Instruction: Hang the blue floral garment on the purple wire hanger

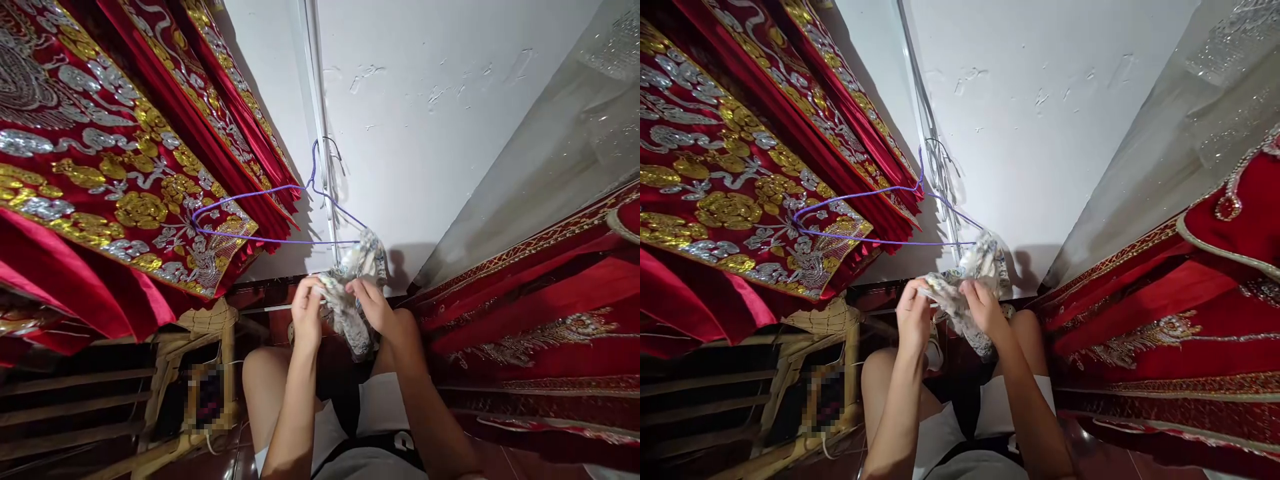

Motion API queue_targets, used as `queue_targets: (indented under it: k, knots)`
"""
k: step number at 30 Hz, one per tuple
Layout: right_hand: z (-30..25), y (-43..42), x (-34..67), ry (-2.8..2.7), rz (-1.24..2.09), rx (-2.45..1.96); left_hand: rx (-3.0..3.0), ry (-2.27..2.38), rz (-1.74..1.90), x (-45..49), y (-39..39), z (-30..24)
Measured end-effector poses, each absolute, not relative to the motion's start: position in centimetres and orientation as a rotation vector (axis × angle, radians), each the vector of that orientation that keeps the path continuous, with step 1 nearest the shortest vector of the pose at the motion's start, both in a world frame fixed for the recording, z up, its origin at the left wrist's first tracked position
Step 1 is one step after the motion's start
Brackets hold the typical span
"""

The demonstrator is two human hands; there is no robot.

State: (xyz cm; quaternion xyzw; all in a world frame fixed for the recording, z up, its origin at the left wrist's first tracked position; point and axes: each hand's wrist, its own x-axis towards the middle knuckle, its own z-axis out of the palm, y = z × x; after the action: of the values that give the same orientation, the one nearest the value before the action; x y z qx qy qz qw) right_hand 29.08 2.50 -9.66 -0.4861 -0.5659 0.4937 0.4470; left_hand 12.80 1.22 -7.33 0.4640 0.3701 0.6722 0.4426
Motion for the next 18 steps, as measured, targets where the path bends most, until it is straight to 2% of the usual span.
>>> queue_targets:
  k: [5,8,10,14,16,18]
  knots:
    - [-6.2,3.4,27.4,-1.27,1.796,-0.717,1.807,1.014,1.461,12.6,0.7,-4.4]
    - [-4.6,3.7,27.5,-1.494,1.884,-0.65,1.813,1.09,1.466,10.3,1.4,-4.7]
    - [-3.6,4.3,28.1,-1.712,1.703,-0.679,1.742,1.015,1.313,8.5,1.4,-5.6]
    - [-1.1,7.0,29.3,-1.771,1.004,-0.797,1.671,0.978,0.764,6.3,-0.1,-7.9]
    - [0.1,8.7,29.6,-1.656,0.795,-0.851,1.706,1.022,0.682,5.8,-1.0,-8.5]
    - [0.8,10.4,29.4,-1.616,0.724,-0.891,1.708,1.001,0.745,5.8,-1.4,-8.7]
